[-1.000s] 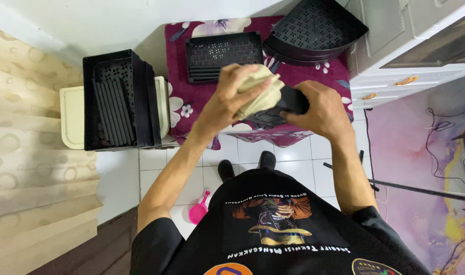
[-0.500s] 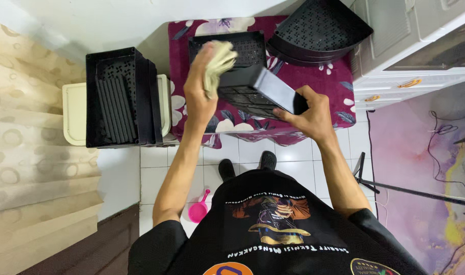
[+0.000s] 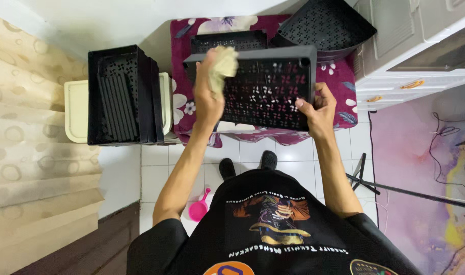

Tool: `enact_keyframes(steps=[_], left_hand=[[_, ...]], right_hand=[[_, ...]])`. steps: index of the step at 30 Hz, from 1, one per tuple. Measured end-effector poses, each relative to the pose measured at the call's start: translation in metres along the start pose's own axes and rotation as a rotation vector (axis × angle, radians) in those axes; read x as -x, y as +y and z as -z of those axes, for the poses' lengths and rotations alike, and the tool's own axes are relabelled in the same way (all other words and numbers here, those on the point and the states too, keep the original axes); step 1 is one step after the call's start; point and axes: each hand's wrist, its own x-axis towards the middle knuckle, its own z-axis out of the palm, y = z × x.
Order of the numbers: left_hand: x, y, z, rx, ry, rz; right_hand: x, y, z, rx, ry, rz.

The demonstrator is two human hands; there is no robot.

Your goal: The person pulls black rods out of a perforated black plastic rack panel, wrings a cloth in a pink plastic scoop, wipes the rack panels and a rod bundle with the cloth, and slides the rods back into the panel.

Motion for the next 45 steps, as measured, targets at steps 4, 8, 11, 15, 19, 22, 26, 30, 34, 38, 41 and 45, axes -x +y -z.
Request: enact_keyframes(steps=[4, 8, 11, 15, 19, 22, 26, 30, 34, 38, 41, 45], left_hand=[[-0.019, 0.028, 0.001, 0.293, 0.056, 0.13], [-0.022, 0.088, -0.012, -0.111, -0.124, -0.312], [-0.037, 0.101, 0.004, -0.061, -0.306, -0.304], [-0.042, 0.105, 0.014, 0.045, -0.328, -0.286], [-0.033, 0.106, 0.009, 0.203, -0.274, -0.212], [-0.028, 0.104, 0.005, 0.247, -0.255, -0.215], [-0.024, 0.101, 0.003, 0.296, -0.271, -0.199], [-0.023, 0.099, -0.003, -0.062, -0.315, -0.367], [-0.017, 0.094, -0.007, -0.193, -0.387, -0.446], [-0.004, 0.084, -0.005, -0.207, -0.408, -0.465], [-0.008, 0.069, -0.007, -0.252, -0.325, -0.34], [-0.006, 0.065, -0.019, -0.072, -0.232, -0.169]], right_hand=[[0.009, 0.021, 0.004, 0.23, 0.0, 0.111], [0.016, 0.034, 0.001, 0.177, -0.062, 0.156], [0.017, 0.025, -0.001, 0.313, -0.042, 0.165], [0.014, -0.008, -0.015, 0.602, -0.113, 0.258], [0.015, -0.05, -0.038, 0.795, -0.128, 0.337], [0.012, -0.071, -0.05, 0.834, -0.121, 0.283], [0.01, -0.082, -0.059, 0.867, -0.127, 0.307], [0.006, -0.078, -0.061, 0.943, -0.128, 0.248], [0.008, -0.073, -0.06, 0.955, -0.128, 0.354], [0.012, -0.07, -0.063, 0.901, -0.14, 0.259], [0.012, -0.068, -0.067, 0.951, -0.137, 0.209], [0.01, -0.066, -0.069, 0.964, -0.114, 0.197]])
